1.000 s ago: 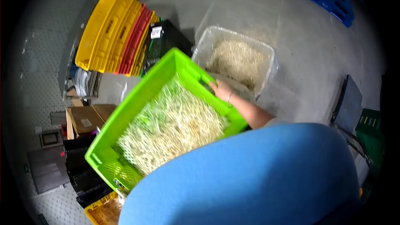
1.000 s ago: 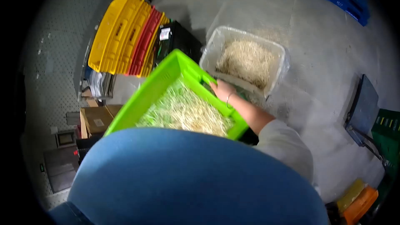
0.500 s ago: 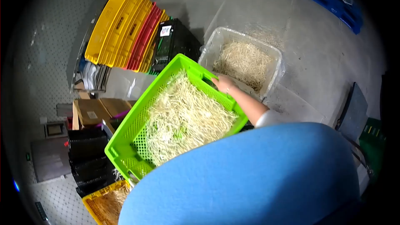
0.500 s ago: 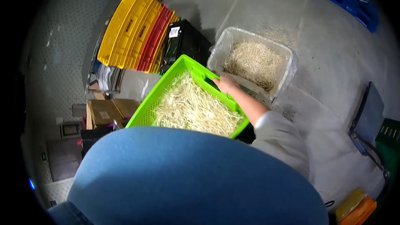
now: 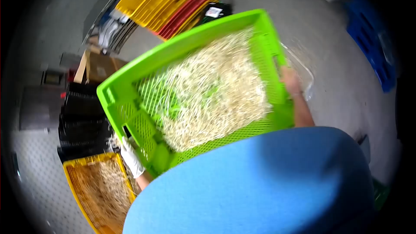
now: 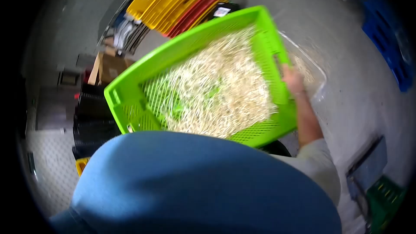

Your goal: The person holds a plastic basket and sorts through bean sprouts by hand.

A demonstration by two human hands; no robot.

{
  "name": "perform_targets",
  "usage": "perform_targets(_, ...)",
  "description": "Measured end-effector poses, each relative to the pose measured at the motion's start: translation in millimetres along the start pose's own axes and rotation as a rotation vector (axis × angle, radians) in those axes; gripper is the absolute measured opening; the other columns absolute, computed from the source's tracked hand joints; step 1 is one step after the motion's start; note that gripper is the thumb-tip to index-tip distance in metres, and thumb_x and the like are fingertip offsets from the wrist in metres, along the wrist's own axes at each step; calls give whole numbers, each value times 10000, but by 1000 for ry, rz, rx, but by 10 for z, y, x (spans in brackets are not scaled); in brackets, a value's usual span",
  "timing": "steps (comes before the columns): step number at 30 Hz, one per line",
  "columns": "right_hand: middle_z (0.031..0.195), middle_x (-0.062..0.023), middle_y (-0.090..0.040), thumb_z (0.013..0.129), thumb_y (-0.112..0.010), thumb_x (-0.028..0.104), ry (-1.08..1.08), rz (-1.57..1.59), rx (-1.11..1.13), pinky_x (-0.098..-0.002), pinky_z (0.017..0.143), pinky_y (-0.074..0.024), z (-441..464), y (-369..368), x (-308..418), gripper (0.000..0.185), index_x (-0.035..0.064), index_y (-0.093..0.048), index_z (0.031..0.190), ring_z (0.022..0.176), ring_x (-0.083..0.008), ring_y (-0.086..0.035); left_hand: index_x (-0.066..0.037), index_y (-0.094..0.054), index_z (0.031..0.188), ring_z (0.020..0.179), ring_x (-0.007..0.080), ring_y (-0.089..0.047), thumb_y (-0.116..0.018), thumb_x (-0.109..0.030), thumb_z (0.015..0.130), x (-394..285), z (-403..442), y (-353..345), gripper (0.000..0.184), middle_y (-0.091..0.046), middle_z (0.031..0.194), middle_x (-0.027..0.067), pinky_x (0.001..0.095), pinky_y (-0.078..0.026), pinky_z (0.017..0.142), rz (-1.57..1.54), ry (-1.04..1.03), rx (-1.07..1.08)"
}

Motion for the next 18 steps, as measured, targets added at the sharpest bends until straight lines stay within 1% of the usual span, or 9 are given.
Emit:
perform_targets(4,702,-191,-605,863,-402,500,141,-180,-21,-401,599,-462,-282,46,452,552,-23,-579,877,666,-279,-611,22,-621,759,520,121,-451,-451,-386,891,1459,483,218,462,-545,595,28,276,-346,485,557,-75,79)
perform_targets(5,682,-193,-605,861,-388,514,182,-371,-30,-399,617,-462,-136,80,252,583,-35,-583,849,664,-286,-617,30,-620,748,521,134,-468,-450,-410,884,1556,579,118,491,-557,592,44,294,-361,495,971,-207,60)
perform_targets(7,636,-193,-602,854,-374,534,163,-541,13,-399,639,-460,208,437,184,625,-50,-588,793,648,-300,-621,33,-612,755,520,154,-487,-450,-444,871,1802,95,-228,517,-572,592,83,304,-375,508,314,112,183)
perform_targets(10,575,-185,-584,844,-388,541,45,-635,27,-397,640,-458,-138,792,228,632,-56,-579,761,628,-314,-615,39,-583,723,528,167,-471,-450,-441,871,2118,-86,-455,519,-532,568,63,310,-365,517,391,330,309)
perform_targets(12,574,-163,-579,864,-381,510,150,-743,-141,-375,606,-455,-222,1035,484,578,-41,-556,862,591,-298,-603,18,-578,709,527,145,-461,-450,-441,873,2084,-203,-531,503,-521,572,45,296,-367,519,246,327,302)
perform_targets(13,574,-163,-579,864,-381,510,173,-702,-134,-375,606,-455,-248,827,150,578,-41,-556,862,591,-298,-603,7,-578,705,523,135,-463,-453,-439,874,2264,-301,-566,493,-526,578,43,285,-369,516,180,267,277)
perform_targets(15,573,-161,-564,880,-394,470,160,-540,-147,-354,574,-450,-602,1083,591,524,-31,-546,877,570,-287,-591,-8,-565,746,514,103,-465,-440,-404,897,2412,-379,-505,441,-534,588,13,253,-376,514,-159,224,279)
perform_targets(17,576,-162,-548,889,-400,439,266,-501,-70,-357,543,-438,-510,889,1046,492,-30,-545,847,545,-288,-573,-5,-564,779,516,97,-463,-432,-387,905,2160,-224,-464,424,-537,591,11,250,-372,505,-145,355,288)
perform_targets(18,575,-160,-546,889,-400,437,281,-607,-90,-360,545,-437,-373,808,1143,493,-32,-545,842,542,-292,-569,-13,-567,738,525,90,-467,-440,-379,903,2223,-45,-525,421,-545,586,21,243,-366,492,-4,297,268)
Point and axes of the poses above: each hand's wrist, its own z-axis towards the middle knuckle, its own y-axis out of the back of the hand, x = y × z, the point moved 8 cm from there along z, towards the middle knuckle
